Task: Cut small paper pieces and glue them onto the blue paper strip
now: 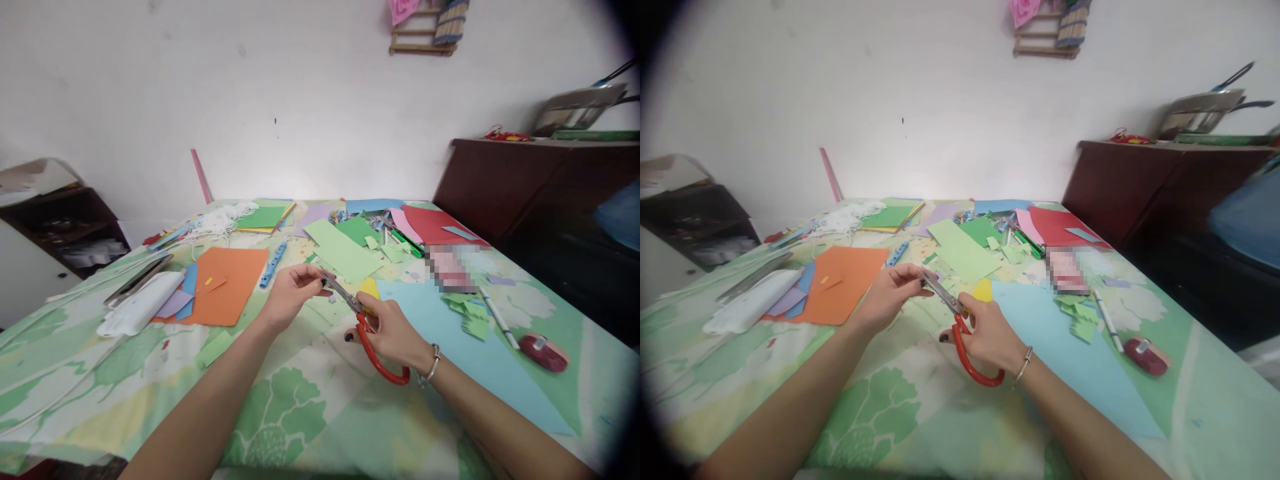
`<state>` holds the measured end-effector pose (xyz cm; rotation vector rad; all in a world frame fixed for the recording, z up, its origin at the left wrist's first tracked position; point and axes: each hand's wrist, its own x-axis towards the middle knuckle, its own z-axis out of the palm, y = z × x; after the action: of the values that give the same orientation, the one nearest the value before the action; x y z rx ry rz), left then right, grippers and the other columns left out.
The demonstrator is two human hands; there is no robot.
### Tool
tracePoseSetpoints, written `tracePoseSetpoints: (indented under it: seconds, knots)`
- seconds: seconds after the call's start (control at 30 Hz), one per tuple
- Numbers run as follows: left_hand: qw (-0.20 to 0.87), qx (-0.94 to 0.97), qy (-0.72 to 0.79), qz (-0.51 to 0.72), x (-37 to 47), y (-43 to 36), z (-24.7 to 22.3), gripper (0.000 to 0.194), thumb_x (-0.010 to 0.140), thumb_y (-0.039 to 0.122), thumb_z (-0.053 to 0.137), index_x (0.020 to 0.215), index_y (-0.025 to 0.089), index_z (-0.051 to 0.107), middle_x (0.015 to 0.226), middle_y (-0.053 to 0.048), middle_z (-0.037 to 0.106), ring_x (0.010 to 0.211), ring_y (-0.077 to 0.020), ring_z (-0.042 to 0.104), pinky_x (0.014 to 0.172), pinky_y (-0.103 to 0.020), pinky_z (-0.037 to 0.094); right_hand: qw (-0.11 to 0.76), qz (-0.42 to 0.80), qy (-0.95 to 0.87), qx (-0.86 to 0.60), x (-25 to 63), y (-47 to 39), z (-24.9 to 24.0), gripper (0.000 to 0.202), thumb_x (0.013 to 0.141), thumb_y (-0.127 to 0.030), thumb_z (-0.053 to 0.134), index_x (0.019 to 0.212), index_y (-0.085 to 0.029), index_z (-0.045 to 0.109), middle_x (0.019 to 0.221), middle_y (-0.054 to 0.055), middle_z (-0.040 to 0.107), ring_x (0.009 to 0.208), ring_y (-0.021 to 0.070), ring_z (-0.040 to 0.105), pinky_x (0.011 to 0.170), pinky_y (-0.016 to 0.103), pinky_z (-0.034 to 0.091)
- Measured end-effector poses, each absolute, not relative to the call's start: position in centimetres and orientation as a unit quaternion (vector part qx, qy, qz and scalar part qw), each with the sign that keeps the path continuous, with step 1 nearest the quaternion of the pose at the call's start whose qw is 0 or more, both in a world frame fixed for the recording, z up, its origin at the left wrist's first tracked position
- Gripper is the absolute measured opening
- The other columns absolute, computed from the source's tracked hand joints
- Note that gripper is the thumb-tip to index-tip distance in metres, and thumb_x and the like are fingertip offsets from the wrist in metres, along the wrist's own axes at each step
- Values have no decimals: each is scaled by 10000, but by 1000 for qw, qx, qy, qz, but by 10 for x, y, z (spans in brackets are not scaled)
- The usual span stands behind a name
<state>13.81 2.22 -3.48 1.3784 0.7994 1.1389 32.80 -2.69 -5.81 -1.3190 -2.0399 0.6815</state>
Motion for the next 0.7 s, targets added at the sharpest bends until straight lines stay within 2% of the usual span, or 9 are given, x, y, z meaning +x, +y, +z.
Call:
tracePoseSetpoints:
  seconds: [0.37, 0.7]
  knots:
    - [572, 574, 319, 491, 140, 23, -35, 56, 703, 171, 635, 737, 128, 645, 877, -67, 670, 853, -185, 622, 813, -368, 526, 303, 229, -774, -506, 327, -26, -58, 297, 658, -241, 591, 662, -219, 294, 483, -94, 270, 467, 89, 221, 450, 225, 187]
    - [573, 567, 310, 504, 140, 24, -39, 60, 703, 167, 650, 740, 120, 655, 855, -61, 664, 836, -177, 620, 811, -362, 525, 304, 208, -784, -500, 327, -27, -57, 271, 678, -248, 574, 668, -214, 305, 490, -97, 293, 458, 79, 243, 446, 201, 197]
